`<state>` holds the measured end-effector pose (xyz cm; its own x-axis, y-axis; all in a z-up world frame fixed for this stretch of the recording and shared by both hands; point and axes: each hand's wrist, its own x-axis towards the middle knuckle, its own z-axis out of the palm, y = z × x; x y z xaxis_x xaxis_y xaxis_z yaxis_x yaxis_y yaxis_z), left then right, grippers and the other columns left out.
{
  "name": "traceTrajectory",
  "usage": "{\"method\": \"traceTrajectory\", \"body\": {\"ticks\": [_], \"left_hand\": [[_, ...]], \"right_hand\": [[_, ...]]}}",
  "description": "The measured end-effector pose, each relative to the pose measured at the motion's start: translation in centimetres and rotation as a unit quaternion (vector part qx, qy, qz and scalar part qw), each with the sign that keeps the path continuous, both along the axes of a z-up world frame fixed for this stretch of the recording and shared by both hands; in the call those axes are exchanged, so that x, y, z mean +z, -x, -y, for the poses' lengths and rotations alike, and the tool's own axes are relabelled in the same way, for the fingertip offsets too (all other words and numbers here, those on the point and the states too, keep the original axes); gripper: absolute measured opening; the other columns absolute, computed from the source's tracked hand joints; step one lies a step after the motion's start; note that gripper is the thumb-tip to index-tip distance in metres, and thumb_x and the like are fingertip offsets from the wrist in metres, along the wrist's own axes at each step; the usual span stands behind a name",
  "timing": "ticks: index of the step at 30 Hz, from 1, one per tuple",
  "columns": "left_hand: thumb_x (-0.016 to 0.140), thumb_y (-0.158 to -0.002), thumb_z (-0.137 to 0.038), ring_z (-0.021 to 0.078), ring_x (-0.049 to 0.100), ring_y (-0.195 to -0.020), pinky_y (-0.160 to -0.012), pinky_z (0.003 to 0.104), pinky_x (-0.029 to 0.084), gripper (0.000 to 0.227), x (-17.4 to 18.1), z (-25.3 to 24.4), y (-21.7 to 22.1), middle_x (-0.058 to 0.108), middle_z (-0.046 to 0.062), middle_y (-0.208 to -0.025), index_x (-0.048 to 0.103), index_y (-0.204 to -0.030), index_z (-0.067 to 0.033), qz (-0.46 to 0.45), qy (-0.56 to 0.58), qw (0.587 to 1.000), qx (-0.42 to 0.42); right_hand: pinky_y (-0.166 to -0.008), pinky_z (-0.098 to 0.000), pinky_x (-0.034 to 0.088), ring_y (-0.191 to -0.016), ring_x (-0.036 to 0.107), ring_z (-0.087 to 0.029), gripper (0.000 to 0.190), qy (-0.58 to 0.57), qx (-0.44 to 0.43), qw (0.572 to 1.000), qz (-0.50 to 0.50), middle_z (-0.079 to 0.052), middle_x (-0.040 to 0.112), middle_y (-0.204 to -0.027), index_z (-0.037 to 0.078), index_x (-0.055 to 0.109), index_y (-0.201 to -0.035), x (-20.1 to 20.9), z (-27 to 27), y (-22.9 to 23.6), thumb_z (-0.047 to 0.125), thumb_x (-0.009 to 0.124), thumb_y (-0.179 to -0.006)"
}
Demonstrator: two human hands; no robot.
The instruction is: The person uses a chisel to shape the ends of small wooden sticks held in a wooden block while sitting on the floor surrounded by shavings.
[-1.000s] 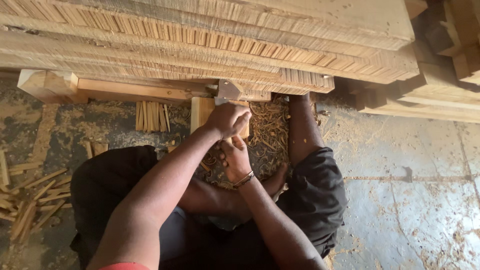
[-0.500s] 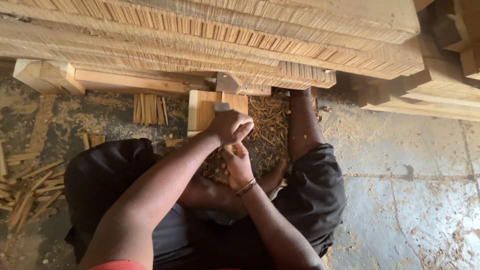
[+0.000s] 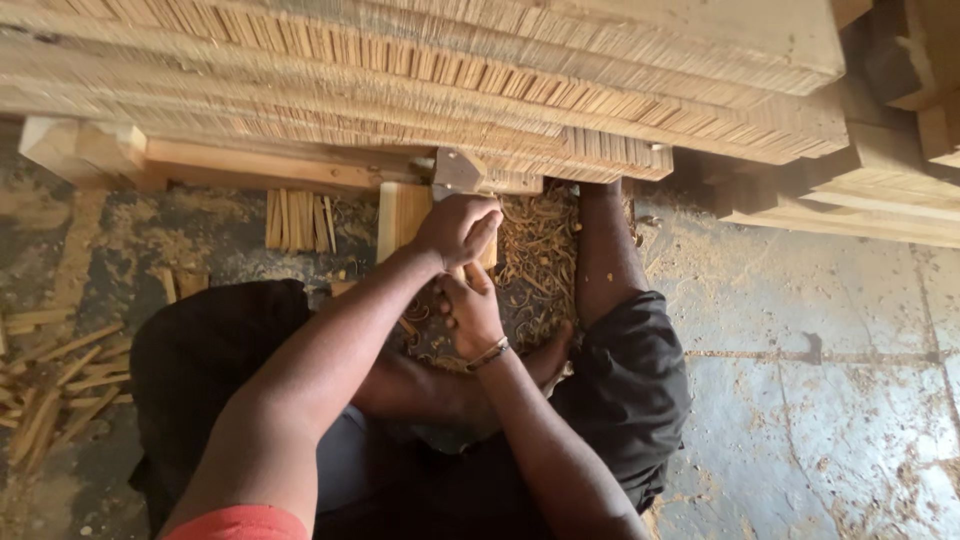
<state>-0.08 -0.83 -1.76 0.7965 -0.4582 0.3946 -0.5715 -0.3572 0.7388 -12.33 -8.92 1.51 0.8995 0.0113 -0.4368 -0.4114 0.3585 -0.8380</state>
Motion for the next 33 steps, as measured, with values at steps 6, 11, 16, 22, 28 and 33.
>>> {"method": "traceTrajectory", "body": {"ticks": [6,11,16,22,28,33], "left_hand": [[0.052,-0.110,-0.023,0.0211,0.061,-0.080,-0.073,0.032,0.055,0.021,2.2,-2.3,-0.1,0.062,0.008,-0.095,0.062,-0.107,-0.0053,0.154,0.114,0.947,0.259],[0.067,-0.079,-0.053,0.0218,0.063,-0.077,-0.066,0.038,0.055,0.053,2.0,-4.0,1.6,0.067,0.013,-0.094,0.067,-0.101,-0.0044,0.238,-0.216,0.881,0.349],[0.072,-0.092,-0.019,0.0214,0.065,-0.079,-0.078,0.045,0.057,0.008,-0.6,-0.7,2.0,0.069,0.009,-0.087,0.072,-0.093,-0.0110,0.145,-0.198,0.957,0.156],[0.061,-0.101,-0.013,0.0187,0.061,-0.070,-0.063,0.038,0.056,0.015,-0.9,-0.1,1.9,0.068,0.009,-0.083,0.070,-0.092,-0.0065,0.088,-0.190,0.969,0.132],[0.056,-0.102,-0.010,0.0178,0.059,-0.057,-0.042,0.029,0.052,0.014,2.0,-5.7,0.3,0.065,0.017,-0.086,0.060,-0.102,0.0035,-0.090,-0.338,0.882,0.316],[0.064,-0.094,-0.003,0.0212,0.064,-0.066,-0.053,0.035,0.056,0.012,4.4,-10.4,1.4,0.068,0.014,-0.088,0.061,-0.105,0.0013,-0.026,-0.263,0.929,0.260]], "right_hand": [[-0.041,-0.0172,0.042,-0.053,0.051,-0.003,0.074,-0.017,-0.035,0.992,0.116,0.000,0.064,-0.080,0.017,0.028,-0.163,2.6,2.5,2.4,0.003,0.054,-0.095],[-0.045,-0.0181,0.045,-0.055,0.050,-0.004,0.074,-0.041,-0.104,0.990,0.082,0.000,0.062,-0.081,0.019,0.028,-0.165,2.9,3.7,4.0,0.003,0.053,-0.097],[-0.046,-0.0188,0.042,-0.058,0.052,-0.006,0.074,-0.024,-0.133,0.989,0.066,-0.002,0.062,-0.083,0.018,0.027,-0.164,2.6,4.2,4.1,0.005,0.054,-0.097],[-0.046,-0.0186,0.041,-0.058,0.052,-0.006,0.073,-0.023,-0.140,0.988,0.064,-0.001,0.062,-0.081,0.018,0.028,-0.164,2.8,4.6,4.0,0.007,0.054,-0.097],[-0.044,-0.0196,0.039,-0.058,0.053,-0.006,0.073,-0.015,-0.136,0.990,0.043,-0.001,0.063,-0.081,0.018,0.030,-0.163,3.0,4.3,3.9,0.006,0.056,-0.096],[-0.042,-0.0207,0.039,-0.054,0.053,-0.007,0.074,0.024,-0.059,0.997,0.039,-0.002,0.065,-0.080,0.020,0.032,-0.161,1.9,2.6,4.2,0.004,0.057,-0.094]]}}
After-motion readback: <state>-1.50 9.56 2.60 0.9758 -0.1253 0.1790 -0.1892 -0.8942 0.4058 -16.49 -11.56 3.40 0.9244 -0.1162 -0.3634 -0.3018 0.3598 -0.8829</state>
